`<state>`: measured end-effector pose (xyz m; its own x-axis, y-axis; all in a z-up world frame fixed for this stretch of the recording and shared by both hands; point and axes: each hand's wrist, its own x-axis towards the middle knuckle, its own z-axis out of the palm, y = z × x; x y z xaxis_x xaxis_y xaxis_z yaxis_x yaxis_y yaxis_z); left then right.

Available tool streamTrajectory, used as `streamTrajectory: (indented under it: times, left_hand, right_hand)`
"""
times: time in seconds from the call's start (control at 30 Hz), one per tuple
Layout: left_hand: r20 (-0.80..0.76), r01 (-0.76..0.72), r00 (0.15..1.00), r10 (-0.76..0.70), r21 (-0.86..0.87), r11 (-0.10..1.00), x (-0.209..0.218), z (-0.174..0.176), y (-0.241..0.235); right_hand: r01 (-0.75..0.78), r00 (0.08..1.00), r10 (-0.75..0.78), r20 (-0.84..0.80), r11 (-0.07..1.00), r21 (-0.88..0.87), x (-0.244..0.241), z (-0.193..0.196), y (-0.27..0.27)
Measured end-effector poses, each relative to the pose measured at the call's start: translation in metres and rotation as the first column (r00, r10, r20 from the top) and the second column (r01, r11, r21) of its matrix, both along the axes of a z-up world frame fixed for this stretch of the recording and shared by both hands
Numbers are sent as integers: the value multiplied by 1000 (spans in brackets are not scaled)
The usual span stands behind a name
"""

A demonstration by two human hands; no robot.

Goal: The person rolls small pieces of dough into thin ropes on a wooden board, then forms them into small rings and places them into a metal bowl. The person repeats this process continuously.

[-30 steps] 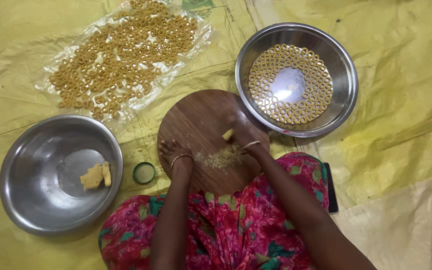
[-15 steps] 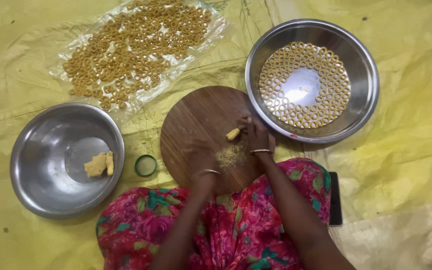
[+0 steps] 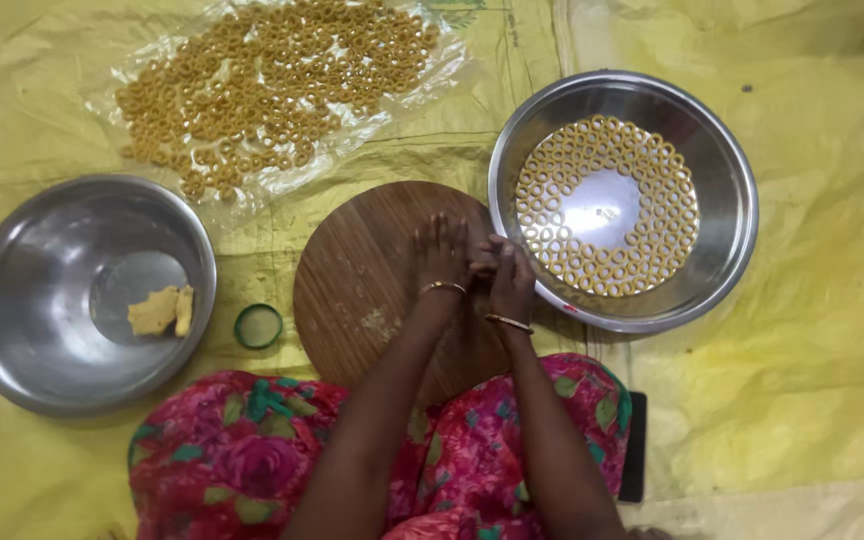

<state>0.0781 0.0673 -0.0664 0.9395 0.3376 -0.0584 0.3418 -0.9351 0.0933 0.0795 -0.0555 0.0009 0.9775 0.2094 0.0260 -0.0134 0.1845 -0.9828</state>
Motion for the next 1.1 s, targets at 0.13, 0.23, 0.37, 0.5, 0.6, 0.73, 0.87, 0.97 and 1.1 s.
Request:
streamTrajectory:
  times: [0.13,0.23,0.37,0.5,0.6,0.73,0.87,0.97,1.1]
  left_hand:
    - [-228,37,971,-65,-127,991,8,-21,19]
    - [67,153,986,-154,23,988,-20,-31,8]
    - [-146,260,957,-252,34,965,-84,-21,-8]
    - [-37,249,968,-249,-2,968,-125,2,-24]
    - [-147,181,969,-200,-131,975,-125,17,-28]
    - [2,81,997,-83,197,977,-67,18,-19]
    - [-211,53,976,-52,0,999,-6,21,-2]
    - [-122,63,990,-72,-79,995,14,30,7]
    - [-157,64,985,-73,-62,996,9,14,7]
  right_hand:
    - [16,999,-16,-44,1000,-8,4,-10,-4]
    - [-10,998,8,-58,1000,-29,3,-24,-6]
    - [-2,986,28,-161,987,161,1,-31,1]
    - [0,991,4,-136,999,33,0,-27,-3]
    - [-5,995,4,-103,1000,-14,-4,-19,-3]
    - [-18,989,10,-146,998,-52,-3,-13,-4]
    - [3,989,-11,-146,998,-55,5,-18,-5]
    - [78,997,-80,-18,994,-71,10,-21,-1]
    - [73,996,-74,-49,997,-23,10,-28,2]
